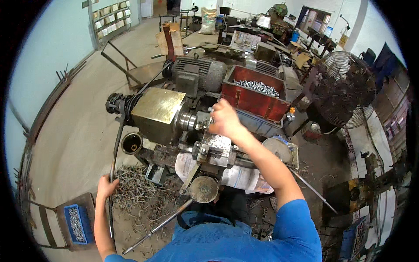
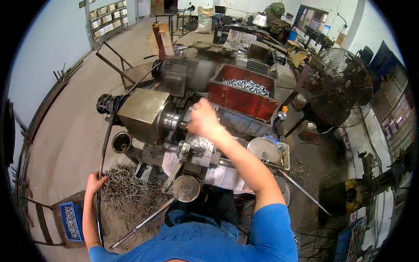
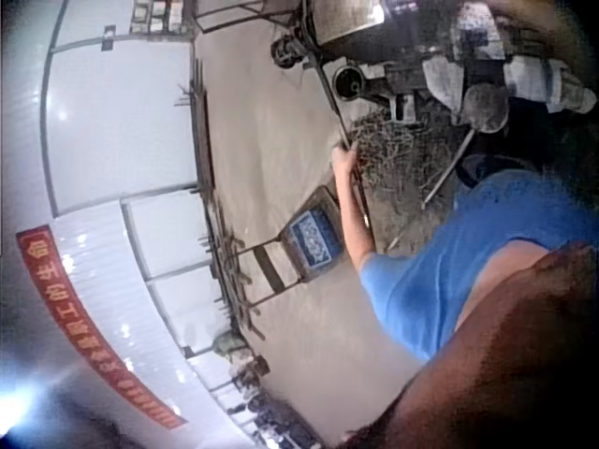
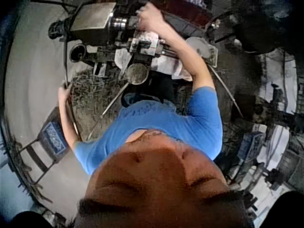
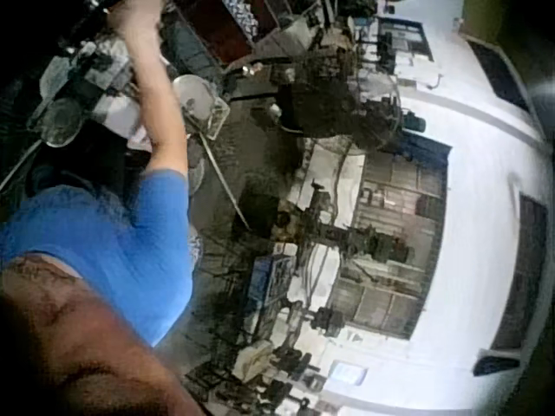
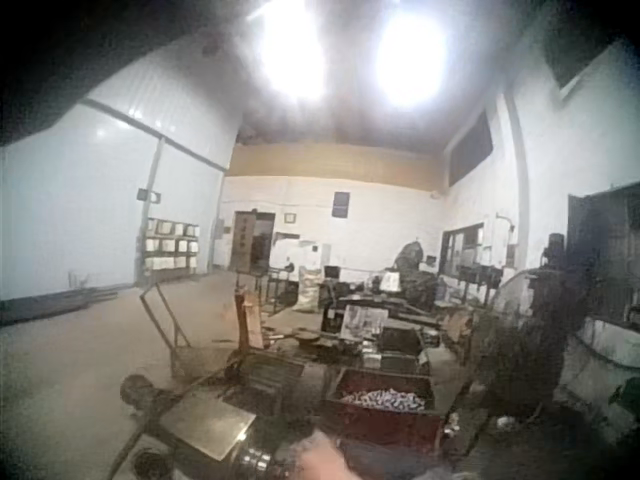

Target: The person operates a metalworking machine in a workshop, repeatedly inserting long metal rods into the device. The machine processes the rods, and the person collects the resulting small metal pieces, placing them into a container. The person also uses a long metal tool to assist with the operation.

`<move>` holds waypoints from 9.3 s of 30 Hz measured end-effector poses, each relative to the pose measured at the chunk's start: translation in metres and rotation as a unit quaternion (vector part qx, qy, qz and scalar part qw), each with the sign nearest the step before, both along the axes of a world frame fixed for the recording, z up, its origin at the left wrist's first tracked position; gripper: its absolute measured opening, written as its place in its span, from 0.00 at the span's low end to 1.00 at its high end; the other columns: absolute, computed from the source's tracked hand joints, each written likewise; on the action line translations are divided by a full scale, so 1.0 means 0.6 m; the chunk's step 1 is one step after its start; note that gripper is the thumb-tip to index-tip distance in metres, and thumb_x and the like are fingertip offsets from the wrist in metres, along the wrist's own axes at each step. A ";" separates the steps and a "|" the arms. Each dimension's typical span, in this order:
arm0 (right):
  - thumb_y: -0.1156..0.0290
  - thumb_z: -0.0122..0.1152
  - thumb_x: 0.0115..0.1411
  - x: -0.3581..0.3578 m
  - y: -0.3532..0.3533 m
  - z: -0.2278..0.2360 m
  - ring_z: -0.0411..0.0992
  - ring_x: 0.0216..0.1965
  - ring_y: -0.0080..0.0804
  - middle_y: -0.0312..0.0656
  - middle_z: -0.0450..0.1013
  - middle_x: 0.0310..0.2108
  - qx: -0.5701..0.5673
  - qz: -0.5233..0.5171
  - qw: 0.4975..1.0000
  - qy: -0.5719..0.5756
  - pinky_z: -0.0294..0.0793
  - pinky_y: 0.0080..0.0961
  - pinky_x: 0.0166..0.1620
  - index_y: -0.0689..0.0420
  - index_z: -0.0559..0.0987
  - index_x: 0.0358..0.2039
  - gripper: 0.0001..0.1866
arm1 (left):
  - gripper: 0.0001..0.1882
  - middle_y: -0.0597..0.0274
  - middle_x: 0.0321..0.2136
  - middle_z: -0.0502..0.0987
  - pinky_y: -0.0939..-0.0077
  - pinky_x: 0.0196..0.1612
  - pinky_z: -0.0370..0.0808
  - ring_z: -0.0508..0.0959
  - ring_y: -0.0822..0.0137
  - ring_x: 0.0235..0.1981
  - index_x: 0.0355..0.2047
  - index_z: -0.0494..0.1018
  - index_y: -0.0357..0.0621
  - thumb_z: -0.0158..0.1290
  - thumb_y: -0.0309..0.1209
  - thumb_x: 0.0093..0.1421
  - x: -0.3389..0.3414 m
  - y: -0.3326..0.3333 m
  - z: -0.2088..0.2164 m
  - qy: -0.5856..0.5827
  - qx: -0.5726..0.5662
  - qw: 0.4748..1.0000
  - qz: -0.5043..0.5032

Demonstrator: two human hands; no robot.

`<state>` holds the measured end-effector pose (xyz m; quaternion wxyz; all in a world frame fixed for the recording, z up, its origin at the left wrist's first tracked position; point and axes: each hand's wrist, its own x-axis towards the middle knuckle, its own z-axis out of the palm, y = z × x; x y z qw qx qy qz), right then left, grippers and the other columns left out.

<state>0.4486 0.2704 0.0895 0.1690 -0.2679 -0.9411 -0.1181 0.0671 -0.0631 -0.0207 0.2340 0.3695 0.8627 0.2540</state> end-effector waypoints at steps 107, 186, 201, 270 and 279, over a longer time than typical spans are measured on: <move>0.63 0.58 0.34 -0.104 -0.001 -0.073 0.68 0.46 0.34 0.37 0.76 0.29 -0.033 -0.020 0.983 -0.179 0.50 0.46 0.60 0.44 0.84 0.26 0.14 | 0.19 0.38 0.27 0.73 0.55 0.37 0.70 0.73 0.40 0.34 0.39 0.66 0.36 0.53 0.36 0.51 0.023 -0.101 -0.047 0.187 0.080 0.979 0.001; 0.63 0.59 0.40 0.697 -0.461 -0.359 0.70 0.21 0.51 0.47 0.70 0.18 -0.116 -0.645 0.756 0.008 0.70 0.46 0.27 0.53 0.74 0.39 0.22 | 0.11 0.55 0.21 0.77 0.73 0.20 0.73 0.76 0.69 0.14 0.33 0.73 0.31 0.52 0.27 0.52 0.015 0.054 -0.347 -0.116 -0.115 0.977 -0.140; 0.69 0.55 0.34 0.594 -0.383 -0.338 0.67 0.44 0.47 0.50 0.73 0.40 -0.082 -0.499 0.844 0.177 0.62 0.39 0.52 0.61 0.78 0.36 0.24 | 0.28 0.44 0.26 0.77 0.54 0.34 0.74 0.78 0.46 0.29 0.28 0.75 0.38 0.46 0.55 0.56 0.095 0.224 -0.373 0.286 -0.104 0.942 -0.140; 0.66 0.61 0.34 0.787 -0.652 -0.387 0.74 0.37 0.46 0.51 0.75 0.32 -0.327 -0.733 0.595 0.045 0.73 0.35 0.43 0.54 0.81 0.30 0.17 | 0.21 0.64 0.22 0.72 0.75 0.31 0.75 0.73 0.72 0.23 0.46 0.68 0.39 0.54 0.40 0.58 -0.084 0.069 -0.070 -0.290 0.053 0.955 -0.018; 0.63 0.60 0.38 0.732 -0.627 -0.479 0.72 0.41 0.45 0.53 0.74 0.35 -0.357 -0.750 0.554 0.052 0.72 0.33 0.47 0.59 0.80 0.30 0.18 | 0.17 0.64 0.21 0.71 0.71 0.30 0.75 0.73 0.70 0.23 0.40 0.71 0.39 0.56 0.38 0.56 -0.123 0.054 -0.101 -0.309 0.092 0.946 0.018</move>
